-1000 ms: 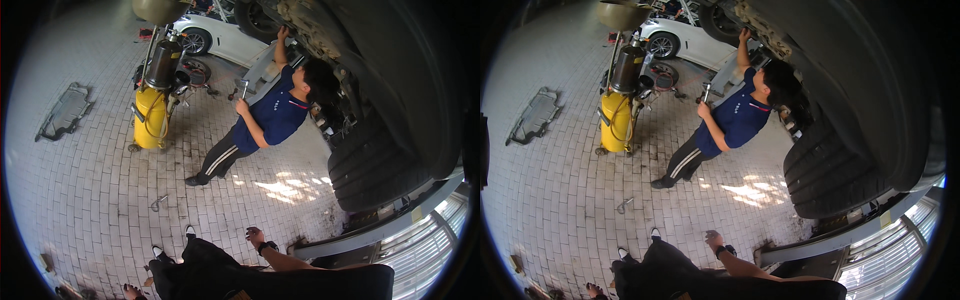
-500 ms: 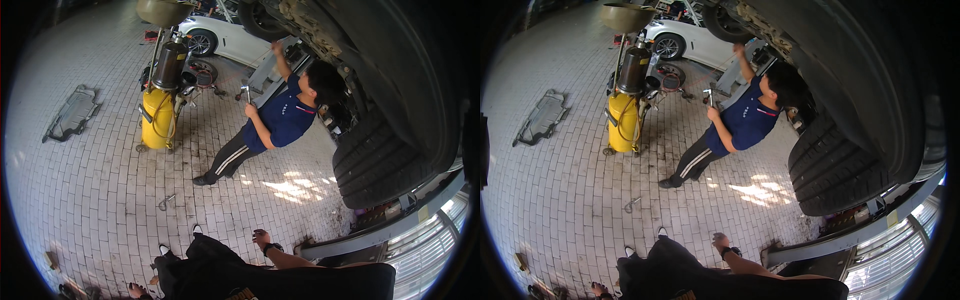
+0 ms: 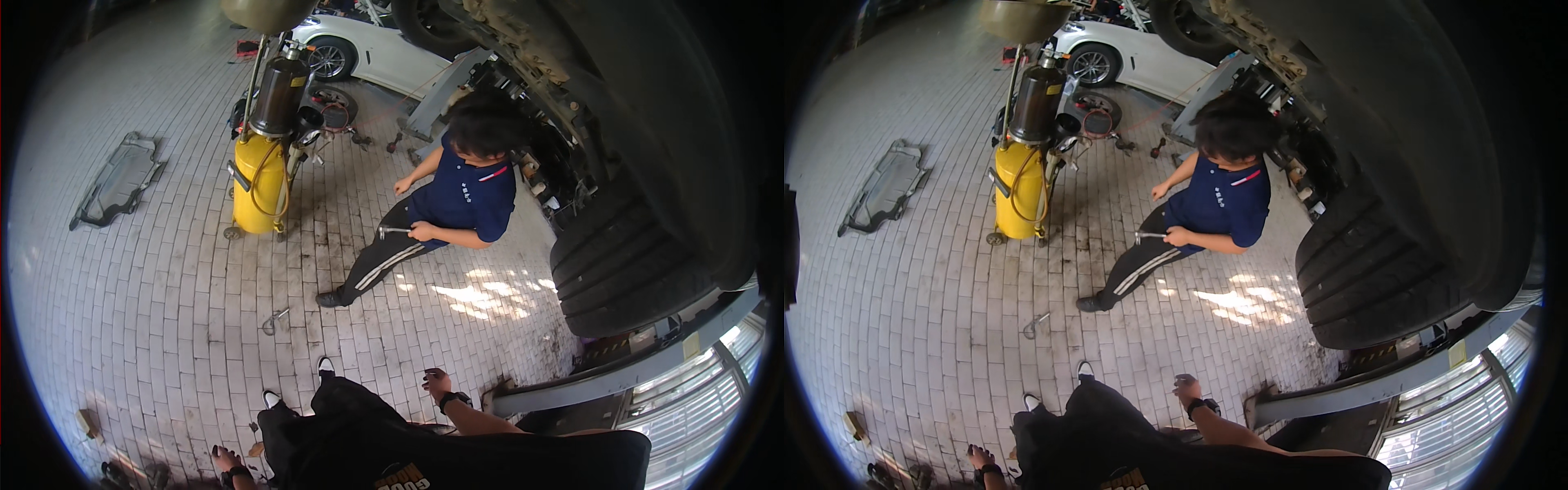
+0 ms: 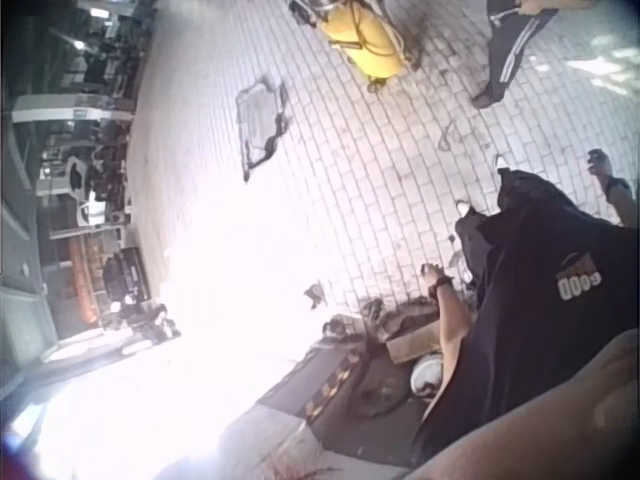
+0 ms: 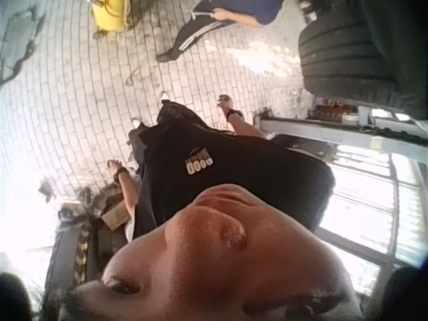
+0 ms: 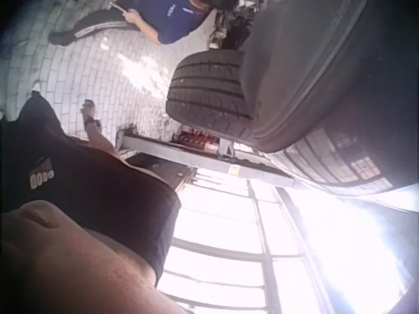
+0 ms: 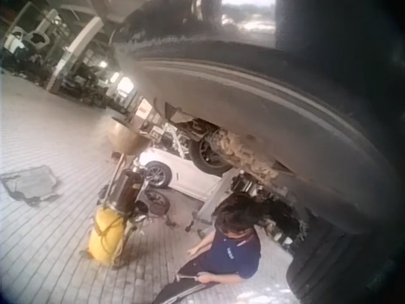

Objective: Inspecting vehicle tires and assisting with an oil change procedure in a service bay.

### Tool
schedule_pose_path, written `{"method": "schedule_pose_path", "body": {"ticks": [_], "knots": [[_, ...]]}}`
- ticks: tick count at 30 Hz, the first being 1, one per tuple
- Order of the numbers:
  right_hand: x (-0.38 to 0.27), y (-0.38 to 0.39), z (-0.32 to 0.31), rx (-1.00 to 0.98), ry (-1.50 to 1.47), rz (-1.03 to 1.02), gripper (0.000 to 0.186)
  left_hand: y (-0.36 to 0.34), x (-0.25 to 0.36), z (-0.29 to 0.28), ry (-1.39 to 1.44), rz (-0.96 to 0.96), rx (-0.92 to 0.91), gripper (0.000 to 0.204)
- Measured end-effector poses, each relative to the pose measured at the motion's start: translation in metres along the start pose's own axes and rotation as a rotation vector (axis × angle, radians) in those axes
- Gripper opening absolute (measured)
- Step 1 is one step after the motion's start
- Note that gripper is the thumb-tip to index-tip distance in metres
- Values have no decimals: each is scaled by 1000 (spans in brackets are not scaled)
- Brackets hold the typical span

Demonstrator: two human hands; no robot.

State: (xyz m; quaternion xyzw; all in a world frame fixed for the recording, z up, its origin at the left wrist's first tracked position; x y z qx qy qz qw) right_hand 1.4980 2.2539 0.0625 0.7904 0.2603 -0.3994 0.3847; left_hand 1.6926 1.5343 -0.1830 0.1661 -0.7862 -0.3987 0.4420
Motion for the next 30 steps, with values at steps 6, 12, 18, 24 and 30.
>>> {"method": "schedule_pose_path", "body": {"ticks": [6,12,18,24,30], "knots": [[12,-3,-1,-4,-95,24,18,4,4,-12,-42,8,0,25],[11,-8,2,-15,-12,29,21,17,11,-17,-39,5,-15,30],[12,-18,15,-73,-28,68,22,58,19,-31,-76,54,71,27],[-1,-21,27,-125,-48,9,22,74,1,-56,-7,98,113,25],[13,-20,35,-172,-131,-39,17,78,-26,-87,63,56,161,31]]}}
Point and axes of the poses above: each hand's wrist, its own y-axis away from the middle knuckle, its own z-axis out of the palm, x = y × z, the point moved 9 cm from there along -y, towards the middle knuckle, and after that the axes turned 10 degrees about -y, right-handed, at the moved point
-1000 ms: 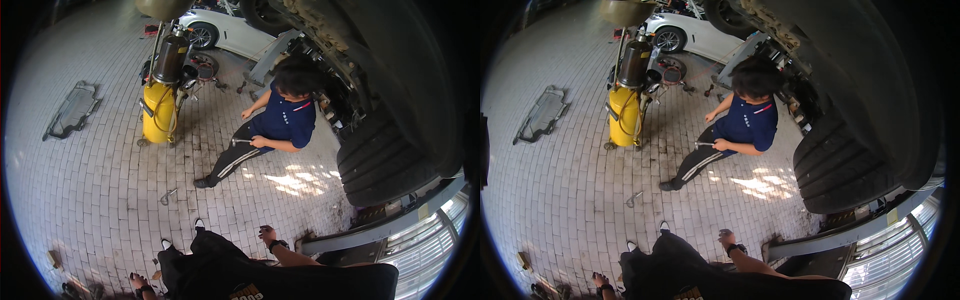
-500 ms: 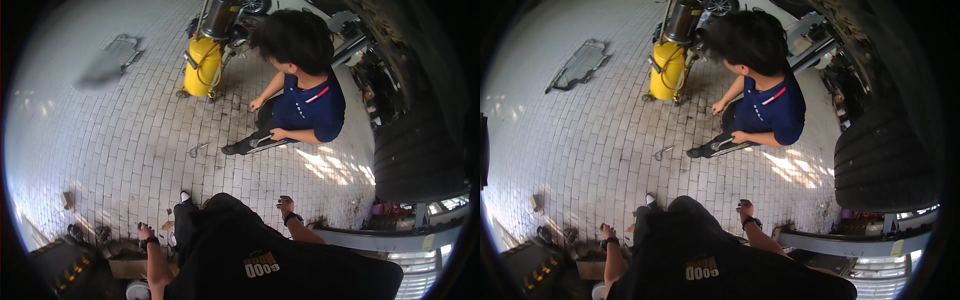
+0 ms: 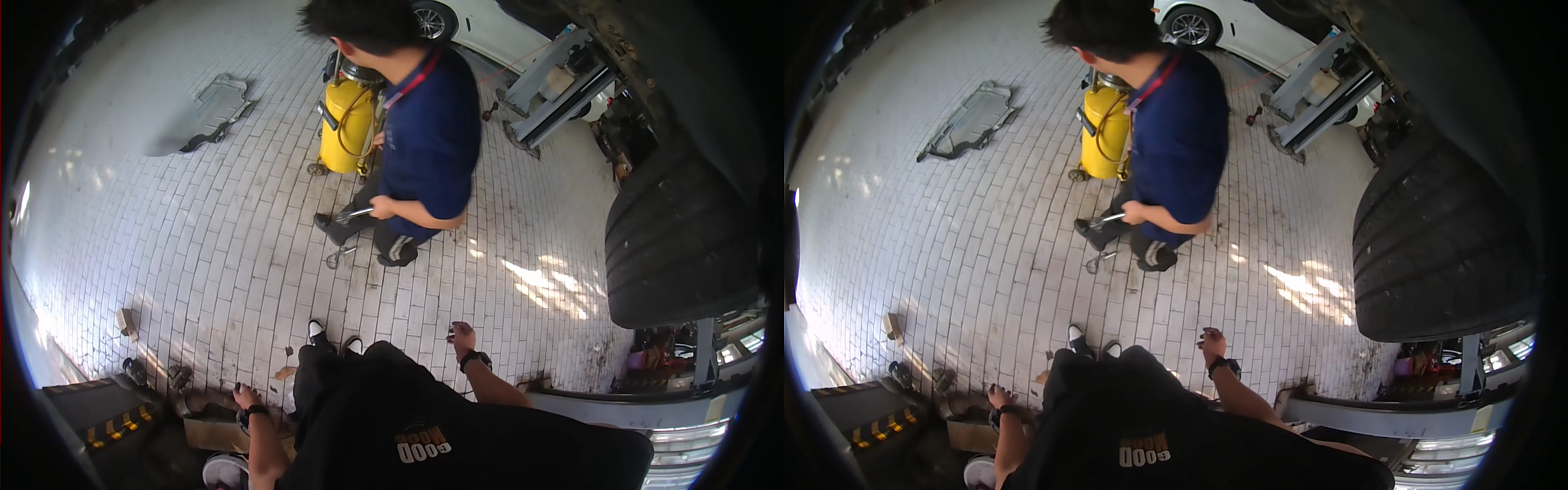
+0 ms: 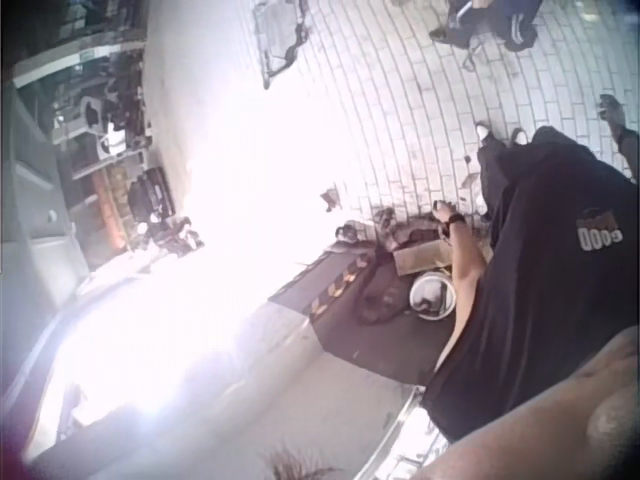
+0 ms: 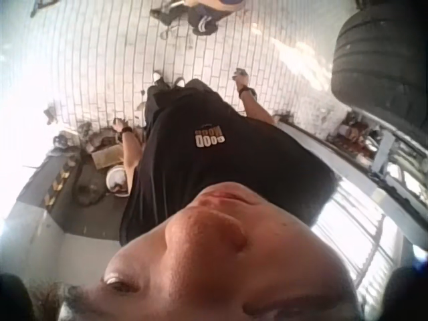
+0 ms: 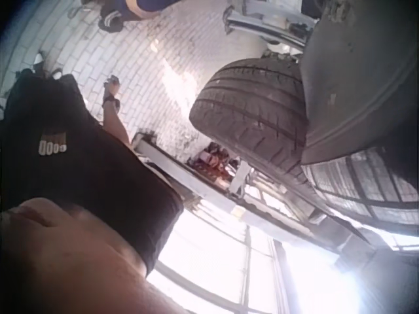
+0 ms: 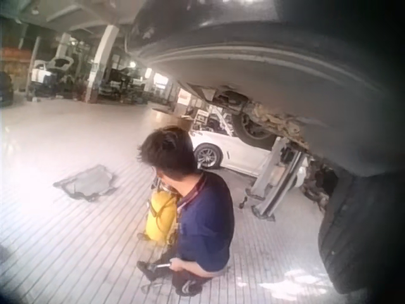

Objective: Inspecting vehicle tires and assisting with an oil change procedure in a service bay.

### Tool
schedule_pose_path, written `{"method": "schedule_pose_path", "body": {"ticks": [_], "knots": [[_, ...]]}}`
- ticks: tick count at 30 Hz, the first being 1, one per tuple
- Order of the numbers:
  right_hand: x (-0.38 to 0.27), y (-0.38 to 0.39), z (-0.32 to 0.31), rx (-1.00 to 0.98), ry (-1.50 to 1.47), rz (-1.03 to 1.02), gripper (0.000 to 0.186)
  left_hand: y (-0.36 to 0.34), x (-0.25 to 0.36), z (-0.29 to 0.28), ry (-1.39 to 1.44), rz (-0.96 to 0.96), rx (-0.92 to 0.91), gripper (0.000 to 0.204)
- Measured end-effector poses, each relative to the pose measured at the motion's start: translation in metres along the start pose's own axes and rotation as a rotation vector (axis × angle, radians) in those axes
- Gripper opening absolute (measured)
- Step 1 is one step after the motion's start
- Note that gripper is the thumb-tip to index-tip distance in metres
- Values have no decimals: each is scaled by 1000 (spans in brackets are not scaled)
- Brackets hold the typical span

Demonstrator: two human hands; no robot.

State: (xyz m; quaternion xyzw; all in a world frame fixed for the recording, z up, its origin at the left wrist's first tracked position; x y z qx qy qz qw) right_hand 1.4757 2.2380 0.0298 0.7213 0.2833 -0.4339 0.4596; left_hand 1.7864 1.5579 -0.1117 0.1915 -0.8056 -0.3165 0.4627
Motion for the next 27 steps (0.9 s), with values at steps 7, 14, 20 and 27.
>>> {"method": "schedule_pose_path", "body": {"ticks": [7,14,20,27], "knots": [[15,16,-9,31,49,71,19,-45,-28,-32,74,87,-48,26],[29,32,-36,103,47,82,20,-43,6,2,-93,73,16,30],[20,19,-24,154,67,93,20,-20,61,25,-162,42,48,26],[-31,1,40,43,-23,-7,18,-85,28,11,-124,81,1,28]]}}
Point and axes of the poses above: each hand's wrist, its own y-axis away from the middle knuckle, its own z-axis out of the palm, x = y × z, the point moved 9 cm from there along -y, towards the middle knuckle, and after that the axes turned 10 degrees about -y, right-handed, at the moved point
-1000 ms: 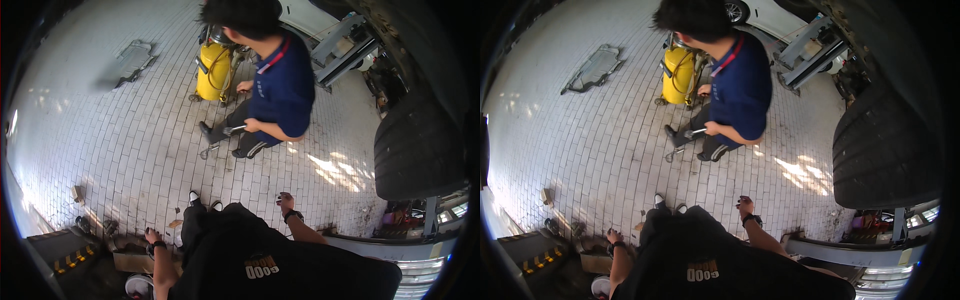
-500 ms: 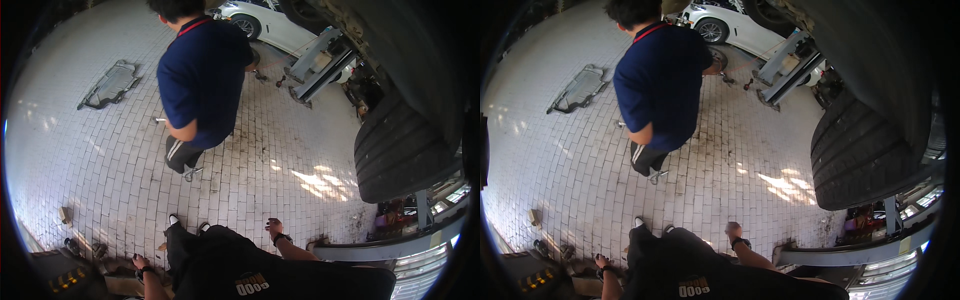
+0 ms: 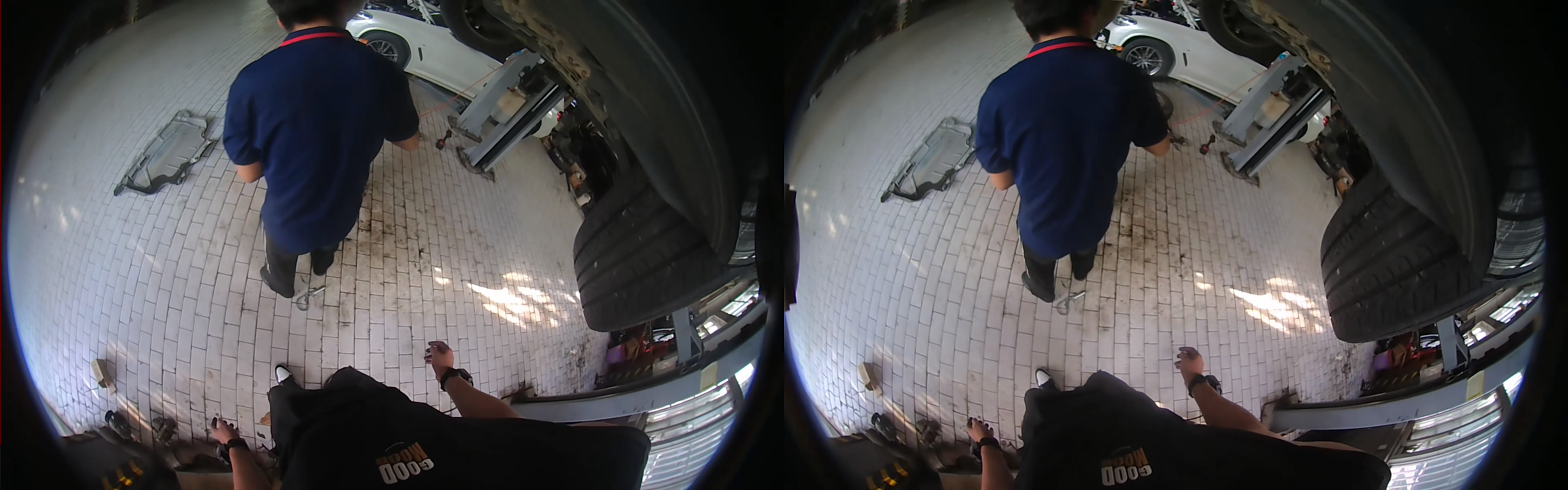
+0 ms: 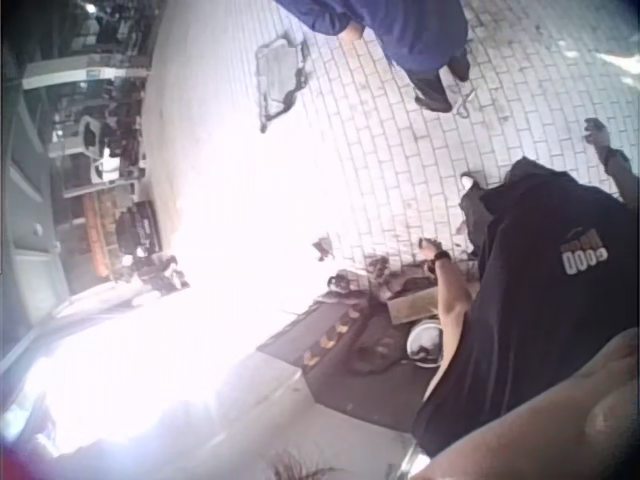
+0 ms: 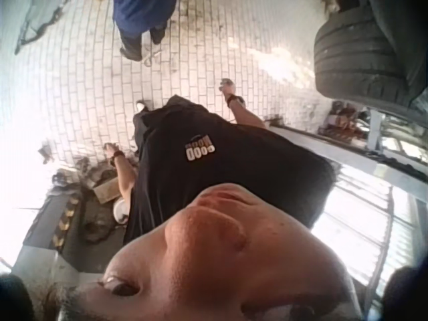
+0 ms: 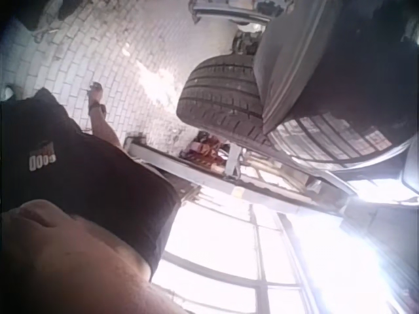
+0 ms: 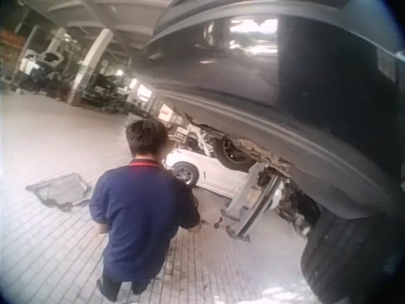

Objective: Inspecting vehicle tires and assisting with an oil change procedure in a service bay.

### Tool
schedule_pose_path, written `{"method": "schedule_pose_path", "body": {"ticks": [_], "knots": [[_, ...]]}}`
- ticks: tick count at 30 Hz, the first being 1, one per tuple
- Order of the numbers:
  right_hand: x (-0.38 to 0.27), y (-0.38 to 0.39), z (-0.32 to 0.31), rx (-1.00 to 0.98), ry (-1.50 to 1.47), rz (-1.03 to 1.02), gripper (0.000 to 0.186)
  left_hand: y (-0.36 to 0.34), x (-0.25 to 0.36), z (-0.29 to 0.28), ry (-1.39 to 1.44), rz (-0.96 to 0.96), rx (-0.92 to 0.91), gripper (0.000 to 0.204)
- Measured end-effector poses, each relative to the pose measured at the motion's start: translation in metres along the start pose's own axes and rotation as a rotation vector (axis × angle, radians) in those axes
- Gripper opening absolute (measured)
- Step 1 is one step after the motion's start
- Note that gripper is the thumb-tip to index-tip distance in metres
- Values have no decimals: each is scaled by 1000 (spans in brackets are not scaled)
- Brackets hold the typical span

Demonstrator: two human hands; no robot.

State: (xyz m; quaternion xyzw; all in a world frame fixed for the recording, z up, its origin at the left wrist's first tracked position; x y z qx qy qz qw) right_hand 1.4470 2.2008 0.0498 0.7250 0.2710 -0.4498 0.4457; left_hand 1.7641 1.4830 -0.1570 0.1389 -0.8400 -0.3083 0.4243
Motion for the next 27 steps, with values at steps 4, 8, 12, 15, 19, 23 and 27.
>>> {"method": "schedule_pose_path", "body": {"ticks": [4,8,12,15,19,23,27], "knots": [[-1,-4,5,-14,16,-48,17,19,6,2,48,-72,-21,25],[8,0,-4,34,83,-1,16,32,2,0,130,-110,-17,20],[22,2,-19,47,106,49,19,41,-3,0,130,-123,-62,17],[24,3,-24,44,121,55,21,72,16,0,123,-95,-23,15],[24,0,-24,33,97,62,21,85,24,-6,145,-83,-17,14],[21,-2,-24,56,52,36,17,64,7,-5,99,-84,-36,21],[24,-3,-29,75,47,58,18,68,16,-2,126,-71,-30,16]]}}
Point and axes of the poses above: each hand's wrist, its own y-axis away from the middle knuckle, its own z-axis out of the palm, x = y × z, the point moved 9 cm from there along -y, towards the middle knuckle, and after that the axes turned 10 degrees about -y, right-handed, at the moved point
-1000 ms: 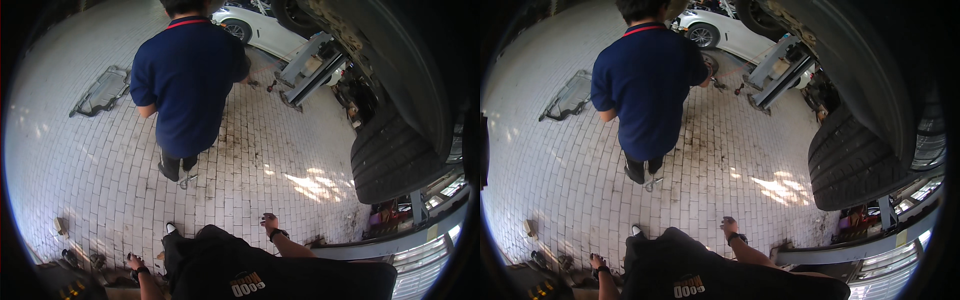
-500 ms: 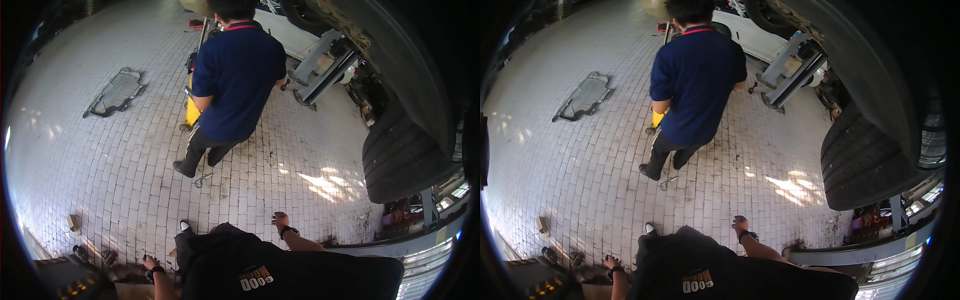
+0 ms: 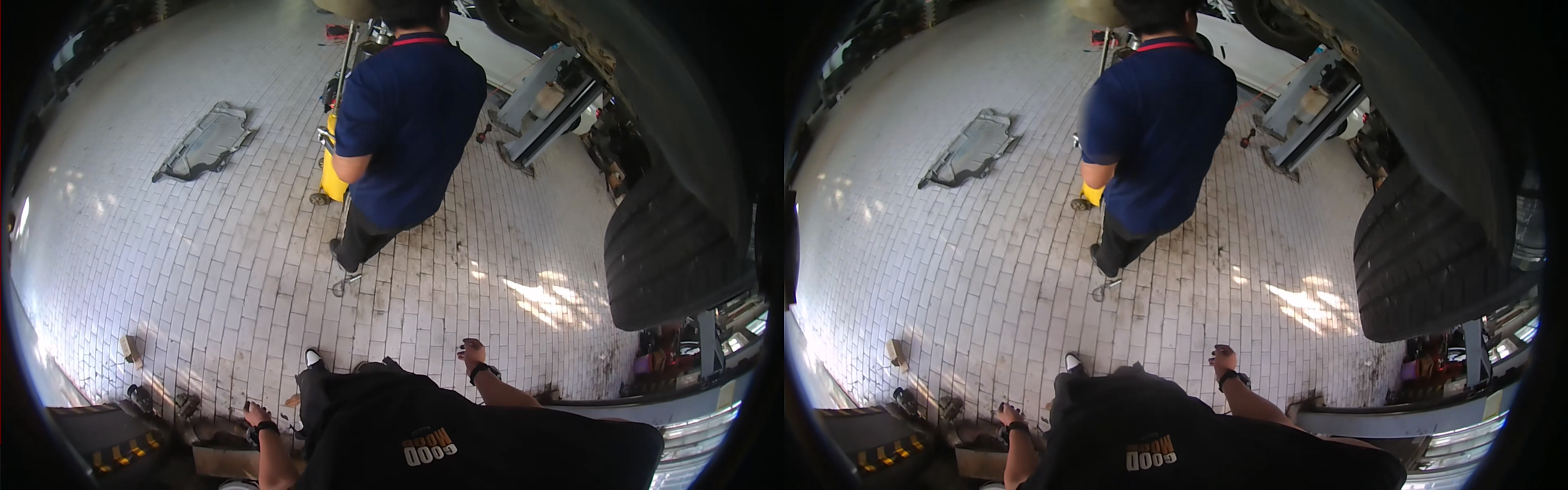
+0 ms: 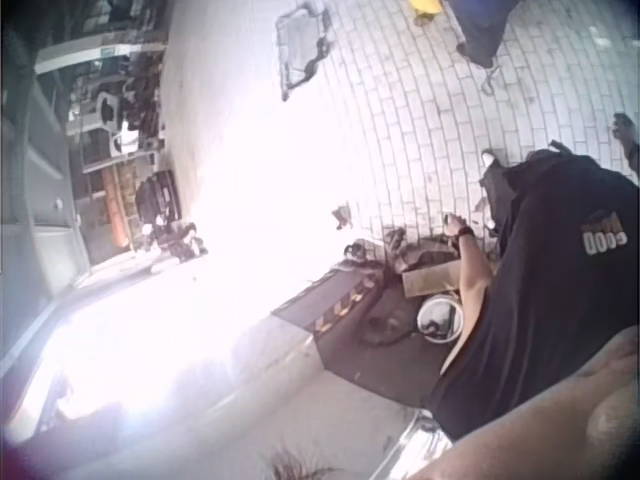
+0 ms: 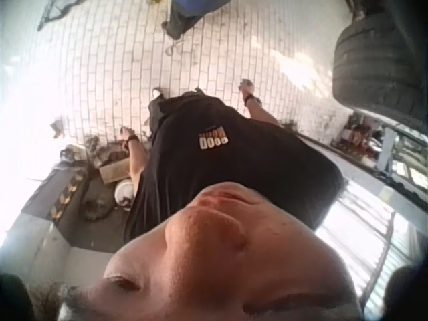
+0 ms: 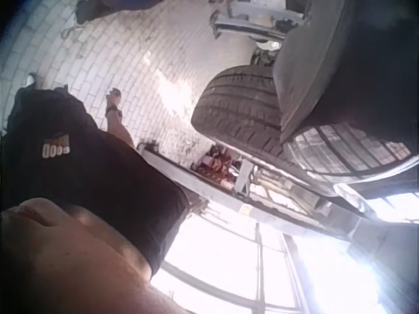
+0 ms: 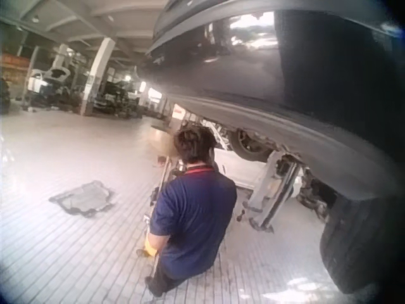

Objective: Inspecting vehicle tires and assisting with an oil change procedure in a service bay.

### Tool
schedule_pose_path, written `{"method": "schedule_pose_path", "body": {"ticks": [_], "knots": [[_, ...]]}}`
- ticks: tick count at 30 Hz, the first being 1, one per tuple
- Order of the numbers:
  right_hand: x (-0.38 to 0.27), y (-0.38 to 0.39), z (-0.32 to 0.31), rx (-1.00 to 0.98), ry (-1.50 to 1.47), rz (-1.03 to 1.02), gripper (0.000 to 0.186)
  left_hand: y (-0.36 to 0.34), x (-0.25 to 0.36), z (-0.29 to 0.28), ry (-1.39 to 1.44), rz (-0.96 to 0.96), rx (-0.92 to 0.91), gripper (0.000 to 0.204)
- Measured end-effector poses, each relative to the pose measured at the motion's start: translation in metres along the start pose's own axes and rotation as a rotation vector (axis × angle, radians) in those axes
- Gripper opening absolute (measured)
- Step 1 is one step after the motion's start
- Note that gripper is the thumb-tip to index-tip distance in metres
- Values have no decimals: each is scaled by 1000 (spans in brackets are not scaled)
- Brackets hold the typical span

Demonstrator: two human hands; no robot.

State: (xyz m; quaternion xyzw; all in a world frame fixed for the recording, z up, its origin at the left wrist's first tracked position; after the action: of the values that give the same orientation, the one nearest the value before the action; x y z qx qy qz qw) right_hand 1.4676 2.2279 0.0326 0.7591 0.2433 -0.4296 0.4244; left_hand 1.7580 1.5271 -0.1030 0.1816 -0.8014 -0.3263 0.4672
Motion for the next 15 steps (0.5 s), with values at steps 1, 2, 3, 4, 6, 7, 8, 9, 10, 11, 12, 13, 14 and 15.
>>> {"method": "schedule_pose_path", "body": {"ticks": [1,2,3,4,6,7,8,9,10,11,12,13,14,15], "knots": [[-3,2,1,-4,-5,8,18,-4,-2,1,-10,7,-32,16],[-2,3,-2,2,-1,15,18,-5,-8,2,-20,3,-33,16],[-3,1,-2,-5,-5,-4,19,-1,-3,7,-10,16,-35,16],[-4,0,-3,-13,-8,-24,19,2,2,10,2,29,-38,17],[-4,4,-9,11,16,-26,19,7,-1,9,-5,10,-1,20],[-4,6,-8,12,32,-11,20,6,-5,8,7,6,4,20],[-4,6,-8,14,48,3,21,5,-9,7,20,0,7,19],[-4,2,-9,20,45,-7,21,-5,-16,8,0,16,-18,19],[1,0,-10,20,40,-6,20,-7,-24,10,44,-59,-48,20],[6,-3,-12,21,36,-7,20,-8,-27,10,42,-56,-36,21],[11,-5,-14,34,32,-17,20,-10,-28,11,41,-51,-24,23],[15,-5,-14,23,30,5,20,-13,-31,11,73,-71,-24,18],[17,-8,-13,14,28,27,20,-14,-35,11,105,-93,-25,14],[17,-9,-15,14,-2,13,20,-8,-29,13,112,-85,-12,9]]}}
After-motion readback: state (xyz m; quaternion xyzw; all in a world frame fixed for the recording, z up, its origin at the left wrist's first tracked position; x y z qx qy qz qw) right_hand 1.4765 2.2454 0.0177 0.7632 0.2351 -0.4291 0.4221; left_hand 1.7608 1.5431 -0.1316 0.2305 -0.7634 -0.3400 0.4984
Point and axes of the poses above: each hand's wrist, its own y-axis away from the middle knuckle, its own z-axis out of the palm, x = y × z, the point moved 9 cm from there along -y, towards the middle knuckle, and after that the axes turned 10 degrees about -y, right-handed, at the moved point
